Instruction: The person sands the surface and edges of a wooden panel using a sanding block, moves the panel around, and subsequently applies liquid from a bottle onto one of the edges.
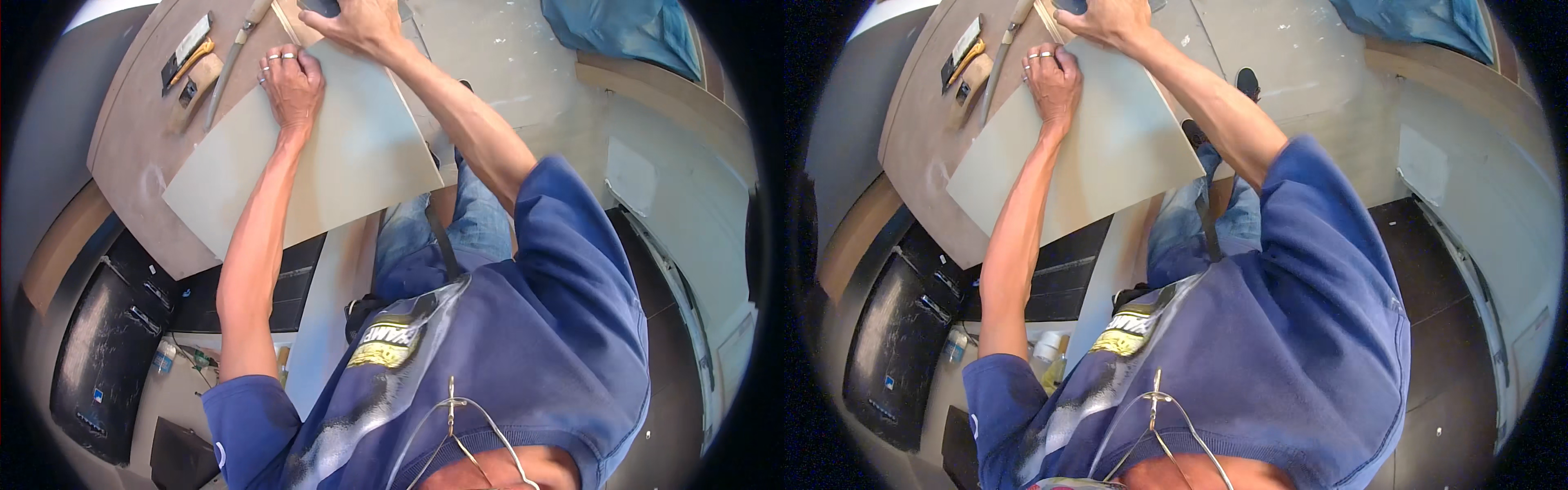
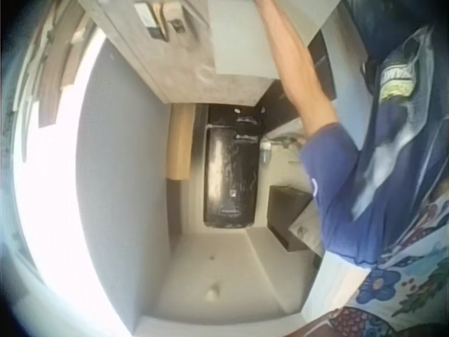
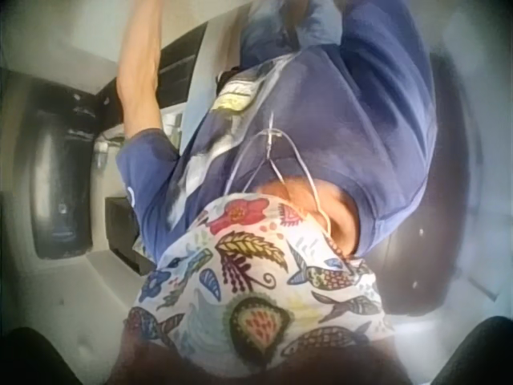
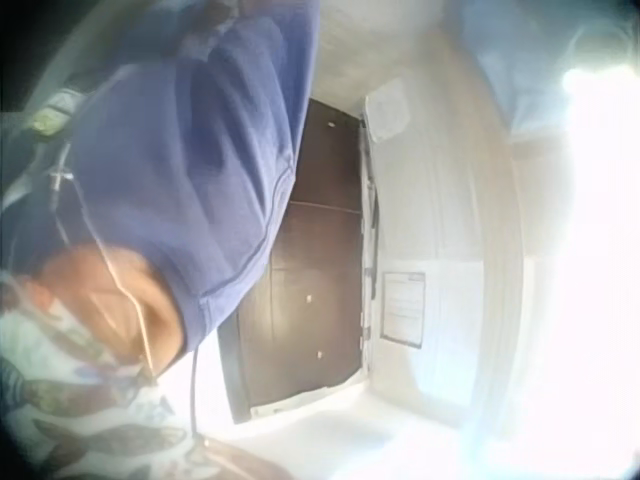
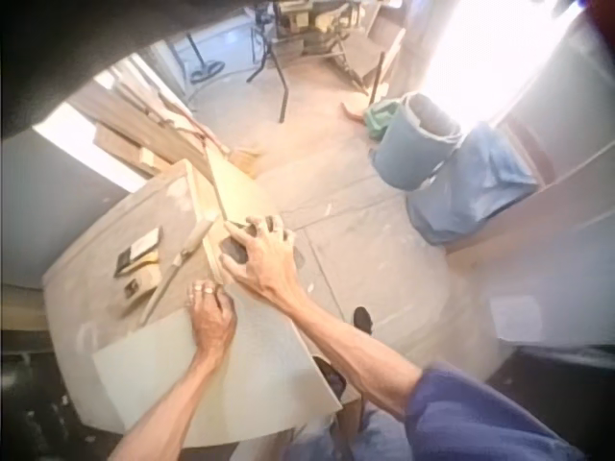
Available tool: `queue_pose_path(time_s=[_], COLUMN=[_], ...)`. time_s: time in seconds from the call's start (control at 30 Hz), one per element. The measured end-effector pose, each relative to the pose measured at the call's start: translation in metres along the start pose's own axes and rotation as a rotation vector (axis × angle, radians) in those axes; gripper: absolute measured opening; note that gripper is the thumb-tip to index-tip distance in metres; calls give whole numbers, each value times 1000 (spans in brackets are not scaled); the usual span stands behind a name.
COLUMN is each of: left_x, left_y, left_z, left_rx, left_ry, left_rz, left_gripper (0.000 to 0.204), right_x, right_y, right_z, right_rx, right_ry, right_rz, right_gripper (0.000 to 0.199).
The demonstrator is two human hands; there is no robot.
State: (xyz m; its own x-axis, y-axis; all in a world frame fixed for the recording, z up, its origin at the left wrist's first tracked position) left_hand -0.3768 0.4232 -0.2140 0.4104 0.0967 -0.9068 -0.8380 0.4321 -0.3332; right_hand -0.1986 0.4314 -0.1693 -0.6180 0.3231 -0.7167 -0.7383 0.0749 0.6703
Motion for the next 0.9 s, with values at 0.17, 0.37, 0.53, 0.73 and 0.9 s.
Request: queue_pose_path(time_s=[0.17, 0.37, 0.53, 0.73, 0.9], left_x=[-8, -4, -4, -9, -3], left_y=[15, 2, 0, 9, 3], left_z=[-7, 2, 0, -4, -5], left_rx=[-32, -5, -9, 1, 1], left_ry=[-17, -22, -29, -71, -14], left_rz=[40, 7, -23, 19, 4], left_gripper=[13, 15, 14, 14, 17], right_x=[-20, -7, -3, -38, -8], right_y=[-3, 0, 7, -11, 10], right_z=[-162, -98, -42, -231, -27], right_rx=[-2, -66, -53, 75, 18], right_ry=[53, -58, -96, 30, 6], right_rz=[-148, -150, -35, -75, 75], right_gripper=[55, 48, 50, 59, 50])
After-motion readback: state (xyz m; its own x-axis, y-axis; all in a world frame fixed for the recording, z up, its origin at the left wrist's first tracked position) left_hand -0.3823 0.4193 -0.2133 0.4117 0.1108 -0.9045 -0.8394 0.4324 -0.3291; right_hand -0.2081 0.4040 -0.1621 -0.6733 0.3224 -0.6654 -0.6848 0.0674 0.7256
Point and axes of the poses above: each hand's wrist, its own z-axis towards the middle knuckle, its own x-axis out of the palm, y = z × x, the point moved 3 cm from there along z, towards the middle knuckle, and after that the axes turned 2 degrees about -z, right-handed, at the moved point
